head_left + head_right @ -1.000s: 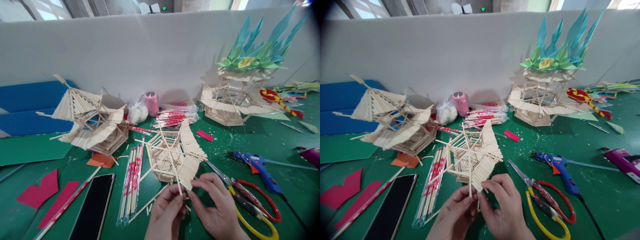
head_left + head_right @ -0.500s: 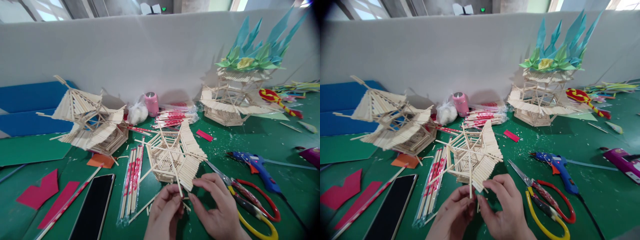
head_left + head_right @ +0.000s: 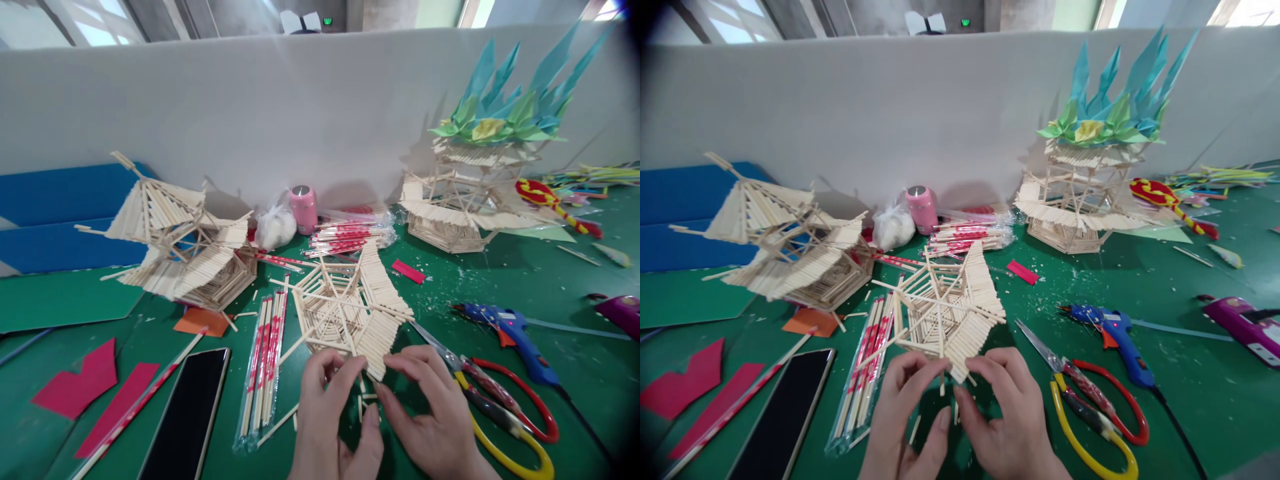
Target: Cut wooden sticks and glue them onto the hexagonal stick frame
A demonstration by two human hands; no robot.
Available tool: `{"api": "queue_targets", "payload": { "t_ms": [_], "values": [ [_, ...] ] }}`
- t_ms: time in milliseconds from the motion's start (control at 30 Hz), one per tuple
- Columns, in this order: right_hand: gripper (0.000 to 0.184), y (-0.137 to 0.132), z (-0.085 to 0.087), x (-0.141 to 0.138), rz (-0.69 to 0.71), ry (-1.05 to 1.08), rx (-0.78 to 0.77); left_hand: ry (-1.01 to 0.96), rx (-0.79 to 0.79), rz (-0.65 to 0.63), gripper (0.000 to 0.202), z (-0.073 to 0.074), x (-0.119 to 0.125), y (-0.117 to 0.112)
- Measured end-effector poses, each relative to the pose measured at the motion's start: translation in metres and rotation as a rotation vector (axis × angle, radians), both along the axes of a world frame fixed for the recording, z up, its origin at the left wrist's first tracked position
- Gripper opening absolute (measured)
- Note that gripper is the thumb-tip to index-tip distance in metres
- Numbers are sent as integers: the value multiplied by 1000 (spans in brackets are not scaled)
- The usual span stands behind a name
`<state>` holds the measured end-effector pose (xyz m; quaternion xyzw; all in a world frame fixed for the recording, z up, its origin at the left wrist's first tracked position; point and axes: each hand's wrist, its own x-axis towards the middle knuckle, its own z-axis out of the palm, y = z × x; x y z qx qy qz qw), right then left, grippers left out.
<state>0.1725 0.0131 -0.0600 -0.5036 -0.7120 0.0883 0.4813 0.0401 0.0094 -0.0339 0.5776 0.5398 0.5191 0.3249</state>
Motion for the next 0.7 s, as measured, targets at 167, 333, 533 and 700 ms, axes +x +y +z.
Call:
{"api": "queue_targets", "payload": {
  "t_ms": [167, 333, 533, 700],
  "values": [
    [21, 2, -2, -1, 4, 11, -7, 118, 101, -72, 33, -8, -2, 1],
    [21, 3, -3, -2, 9, 16, -7, 234, 149, -119, 34, -13, -4, 0],
    [27, -2, -4, 4, 7, 50, -30, 317, 149, -155, 40, -9, -20, -3],
    [25, -14, -9, 20, -137, 190, -118, 419, 123, -73, 29, -16, -51, -9]
  ]
}}
